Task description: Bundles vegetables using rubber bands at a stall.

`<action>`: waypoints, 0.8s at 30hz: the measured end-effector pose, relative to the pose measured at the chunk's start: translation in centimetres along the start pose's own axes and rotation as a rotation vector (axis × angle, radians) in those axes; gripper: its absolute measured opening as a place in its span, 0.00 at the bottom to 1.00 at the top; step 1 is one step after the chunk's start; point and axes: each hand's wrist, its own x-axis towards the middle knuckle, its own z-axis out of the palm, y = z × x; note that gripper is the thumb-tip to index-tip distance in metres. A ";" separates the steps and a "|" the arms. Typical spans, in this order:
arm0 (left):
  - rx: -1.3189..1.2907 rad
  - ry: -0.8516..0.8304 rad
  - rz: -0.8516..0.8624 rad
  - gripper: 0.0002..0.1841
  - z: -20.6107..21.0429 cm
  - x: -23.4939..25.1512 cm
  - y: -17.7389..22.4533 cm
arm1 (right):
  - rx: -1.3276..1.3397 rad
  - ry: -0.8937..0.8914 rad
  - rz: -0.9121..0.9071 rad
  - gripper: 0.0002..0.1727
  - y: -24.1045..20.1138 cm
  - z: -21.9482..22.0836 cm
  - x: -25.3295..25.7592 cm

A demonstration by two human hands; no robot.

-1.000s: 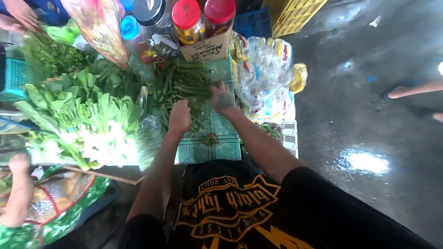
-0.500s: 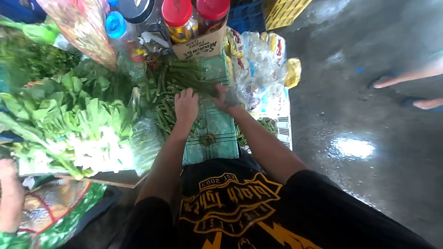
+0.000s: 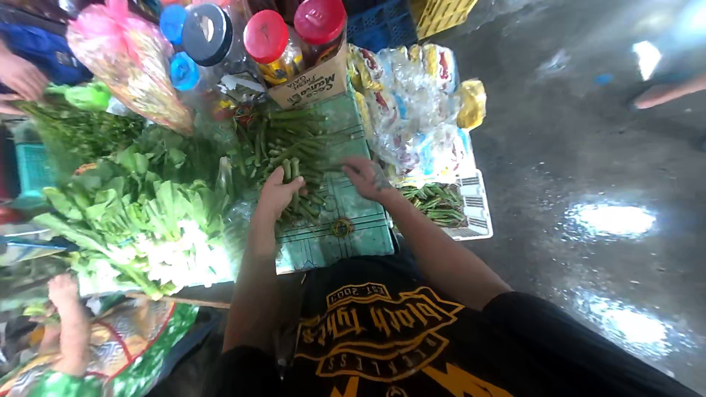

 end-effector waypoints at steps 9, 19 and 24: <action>-0.381 -0.188 0.162 0.22 2.6 -3.3 -5.5 | 0.109 -0.252 -0.217 0.20 -7.1 2.2 2.5; -0.968 -0.154 0.125 0.22 1.4 -6.5 -10.3 | -0.334 -0.083 0.033 0.16 -3.3 -1.0 10.5; -1.178 -0.137 0.208 0.24 0.9 -7.7 -11.6 | -0.478 -0.070 0.084 0.19 -3.6 1.4 8.9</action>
